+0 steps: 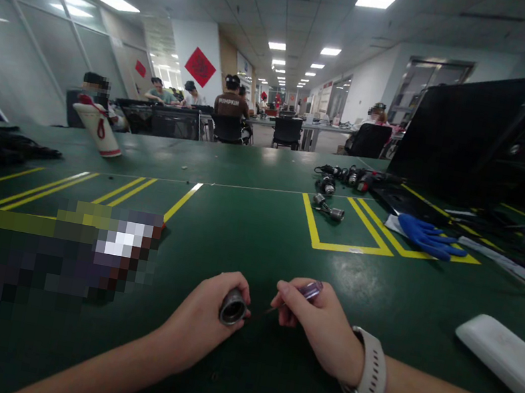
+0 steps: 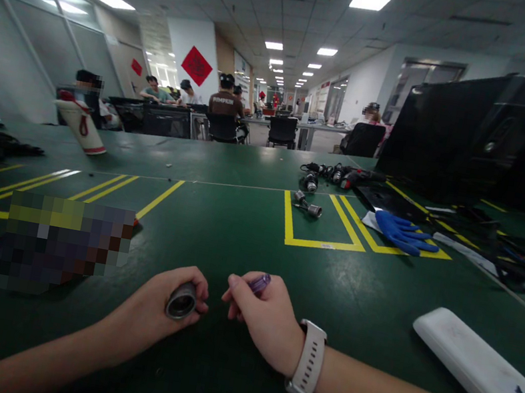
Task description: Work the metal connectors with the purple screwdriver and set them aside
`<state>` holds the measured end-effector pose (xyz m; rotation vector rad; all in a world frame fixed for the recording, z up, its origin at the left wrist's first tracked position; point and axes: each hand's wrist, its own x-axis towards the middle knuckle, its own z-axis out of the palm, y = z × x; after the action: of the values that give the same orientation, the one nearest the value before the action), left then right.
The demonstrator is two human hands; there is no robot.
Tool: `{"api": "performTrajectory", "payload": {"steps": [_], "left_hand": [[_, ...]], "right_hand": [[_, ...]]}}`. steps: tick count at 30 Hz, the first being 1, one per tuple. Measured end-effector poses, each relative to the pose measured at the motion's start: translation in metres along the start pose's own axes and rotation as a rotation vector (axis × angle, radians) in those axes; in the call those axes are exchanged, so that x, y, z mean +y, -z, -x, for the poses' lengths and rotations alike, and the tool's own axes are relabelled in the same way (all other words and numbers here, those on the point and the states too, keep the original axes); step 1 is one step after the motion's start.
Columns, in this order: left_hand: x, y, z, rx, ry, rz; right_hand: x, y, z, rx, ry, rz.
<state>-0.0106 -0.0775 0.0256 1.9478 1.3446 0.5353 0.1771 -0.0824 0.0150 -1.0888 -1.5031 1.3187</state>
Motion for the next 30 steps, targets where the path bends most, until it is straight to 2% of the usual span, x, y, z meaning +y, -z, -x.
{"api": "performTrajectory", "payload": {"steps": [5, 14, 21, 30], "left_hand": [[0.004, 0.002, -0.002, -0.025, 0.027, 0.073], [0.0, 0.006, -0.006, -0.089, 0.045, 0.218], [0.003, 0.013, -0.004, -0.152, 0.081, 0.266], [0.009, 0.01, -0.001, -0.112, 0.062, 0.142]], "right_hand": [[-0.005, -0.001, 0.005, -0.014, 0.062, 0.185], [-0.006, -0.004, 0.01, 0.0, 0.309, 0.37], [-0.008, -0.006, 0.012, 0.016, 0.333, 0.373], [-0.007, -0.005, 0.012, 0.023, 0.374, 0.407]]}}
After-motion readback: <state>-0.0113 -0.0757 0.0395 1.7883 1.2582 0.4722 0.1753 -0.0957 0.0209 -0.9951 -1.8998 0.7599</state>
